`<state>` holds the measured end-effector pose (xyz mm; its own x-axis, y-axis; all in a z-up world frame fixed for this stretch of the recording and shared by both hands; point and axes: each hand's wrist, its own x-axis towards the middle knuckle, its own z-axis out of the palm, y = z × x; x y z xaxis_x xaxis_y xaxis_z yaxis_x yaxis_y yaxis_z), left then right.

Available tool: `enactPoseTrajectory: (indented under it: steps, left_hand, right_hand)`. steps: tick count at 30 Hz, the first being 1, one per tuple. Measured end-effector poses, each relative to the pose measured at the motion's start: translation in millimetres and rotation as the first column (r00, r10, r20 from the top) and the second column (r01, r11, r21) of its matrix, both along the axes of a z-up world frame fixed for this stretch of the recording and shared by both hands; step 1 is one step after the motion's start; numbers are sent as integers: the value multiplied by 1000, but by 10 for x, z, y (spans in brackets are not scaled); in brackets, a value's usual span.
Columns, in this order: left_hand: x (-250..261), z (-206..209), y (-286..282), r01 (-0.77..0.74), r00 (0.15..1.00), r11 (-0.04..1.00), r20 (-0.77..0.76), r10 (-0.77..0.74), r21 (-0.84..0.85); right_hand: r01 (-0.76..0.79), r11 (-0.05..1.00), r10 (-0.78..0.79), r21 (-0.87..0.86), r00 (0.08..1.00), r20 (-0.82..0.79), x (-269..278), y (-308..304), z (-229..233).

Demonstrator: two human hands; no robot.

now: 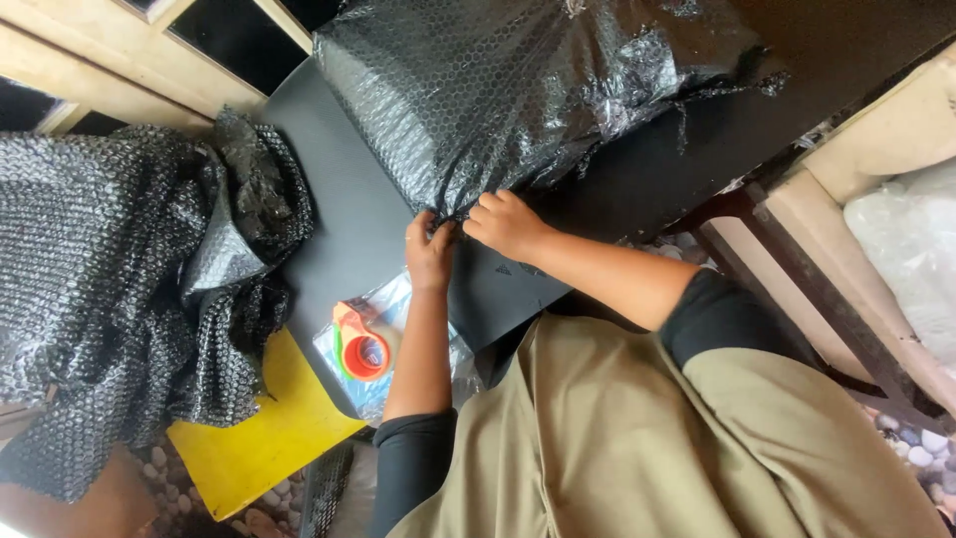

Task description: The person wraps a rectangular item in black bubble wrap on a table. They use a tape dispenser to apply clear tape to secure the bubble wrap, folding edges and pressing the tape down. The wrapped package is flipped and additional tape is applied to seal the seams.

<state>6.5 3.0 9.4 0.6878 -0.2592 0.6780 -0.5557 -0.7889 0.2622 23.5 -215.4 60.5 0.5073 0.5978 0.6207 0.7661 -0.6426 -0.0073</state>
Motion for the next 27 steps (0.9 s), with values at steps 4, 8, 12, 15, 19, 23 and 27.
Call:
enactPoseTrajectory:
  steps: [4,8,12,15,19,23,27]
  left_hand:
    - [8,70,-55,-66,997,998,41,66,2]
    - [116,-168,-36,-146,987,989,77,144,27]
    - [80,61,-99,-149,987,989,62,149,-12]
    - [-23,409,-169,-57,998,992,0,58,-113]
    - [-9,296,-306,-150,988,967,-66,140,-205]
    - [90,128,-335,-283,958,933,-98,268,-221]
    - [105,249,-381,-297,955,925,-93,283,-235]
  right_hand:
    - [11,999,-22,48,975,222,93,99,188]
    - [-2,997,-20,77,961,275,205,88,346]
    - [7,1000,-13,30,977,214,368,38,190]
    - [-2,1000,-2,25,990,138,453,27,128]
    - [-22,997,18,-69,998,-60,533,23,31]
    - [2,989,-33,-148,976,-214,639,36,33]
    - [-29,989,5,-144,987,-163,590,-25,99]
